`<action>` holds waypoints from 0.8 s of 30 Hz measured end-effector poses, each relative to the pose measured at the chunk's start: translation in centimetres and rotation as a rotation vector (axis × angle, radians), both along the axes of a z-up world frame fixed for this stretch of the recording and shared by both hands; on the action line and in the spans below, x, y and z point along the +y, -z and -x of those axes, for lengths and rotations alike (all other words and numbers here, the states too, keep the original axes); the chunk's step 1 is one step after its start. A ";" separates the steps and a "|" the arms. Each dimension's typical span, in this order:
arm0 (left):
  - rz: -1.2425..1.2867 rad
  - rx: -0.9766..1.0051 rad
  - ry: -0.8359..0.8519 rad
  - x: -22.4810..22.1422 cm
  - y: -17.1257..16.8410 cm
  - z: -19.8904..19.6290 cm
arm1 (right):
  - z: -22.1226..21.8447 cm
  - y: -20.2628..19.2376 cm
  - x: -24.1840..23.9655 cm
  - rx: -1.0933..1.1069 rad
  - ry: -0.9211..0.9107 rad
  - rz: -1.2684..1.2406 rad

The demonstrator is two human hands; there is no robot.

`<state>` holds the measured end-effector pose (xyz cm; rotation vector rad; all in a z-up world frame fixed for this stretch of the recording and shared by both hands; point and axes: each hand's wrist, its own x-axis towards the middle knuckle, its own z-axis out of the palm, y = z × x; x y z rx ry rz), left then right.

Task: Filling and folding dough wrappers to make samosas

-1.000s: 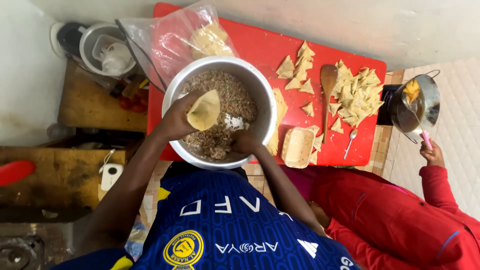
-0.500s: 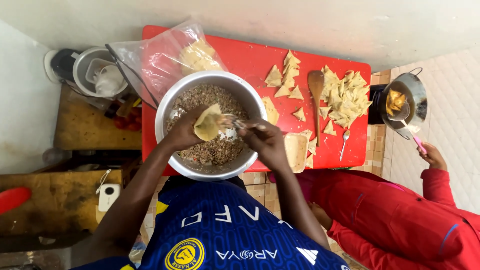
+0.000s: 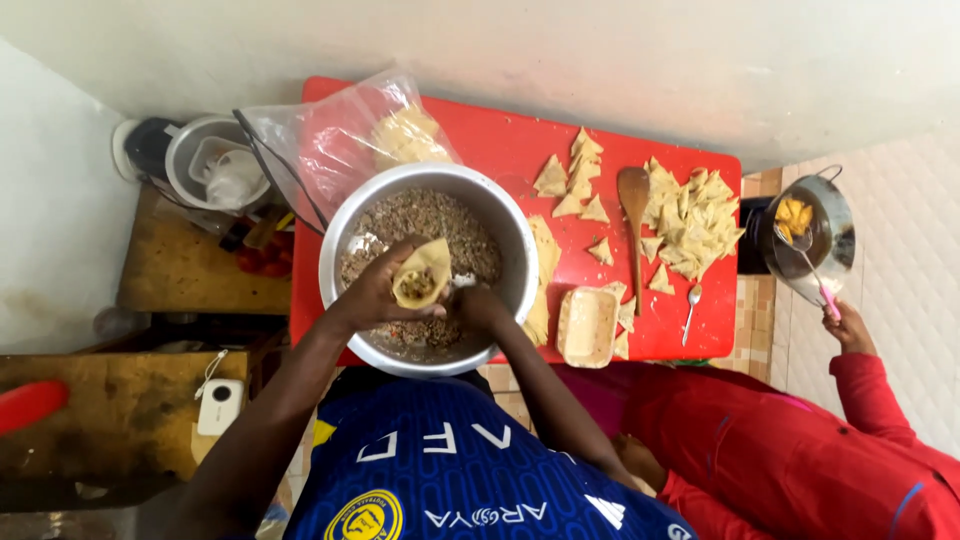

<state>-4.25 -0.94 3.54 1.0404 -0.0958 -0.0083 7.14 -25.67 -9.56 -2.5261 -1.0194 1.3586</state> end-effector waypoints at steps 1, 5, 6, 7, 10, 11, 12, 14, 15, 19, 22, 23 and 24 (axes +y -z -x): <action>-0.004 -0.006 -0.005 0.5 0.4 -0.2 | 0.2 -2.6 0.9 -0.006 -0.005 -0.004; -0.014 -0.001 0.064 1.6 -0.2 -0.2 | 0.0 -9.3 2.5 0.236 0.556 -0.767; -0.004 0.013 0.088 1.6 -0.9 -0.1 | -0.3 -10.1 2.3 0.483 0.832 -1.290; -0.004 0.013 0.090 1.6 -1.0 -0.3 | -0.8 -13.0 2.5 0.482 0.833 -1.291; -0.011 0.005 0.180 1.0 -0.7 -0.5 | -1.5 -20.2 2.6 0.583 0.706 -1.346; -0.075 0.005 0.172 0.7 -0.1 -0.3 | -1.7 -21.5 2.7 0.242 0.493 -1.307; -0.144 -0.001 0.160 0.6 0.5 -0.4 | -2.1 -22.8 2.9 -0.092 0.274 -1.238; -0.165 -0.034 0.197 0.0 0.9 -1.2 | -2.0 -22.6 2.7 -0.150 0.287 -1.259; -0.181 -0.055 0.228 -0.4 1.2 -1.4 | -1.8 -22.4 2.6 -0.195 0.301 -1.274; -0.249 -0.091 0.211 -1.5 1.6 -2.3 | 0.0 -25.0 3.8 -0.234 0.479 -1.244; -0.218 -0.097 0.216 -2.8 0.6 -2.0 | 0.2 -25.5 3.5 -0.286 0.491 -1.237; -0.160 -0.088 0.206 -3.4 1.5 -1.8 | 0.4 -26.3 3.3 -0.262 0.448 -1.151; -0.106 -0.082 0.192 -3.8 2.3 -1.8 | 0.5 -27.2 3.3 -0.238 0.400 -1.070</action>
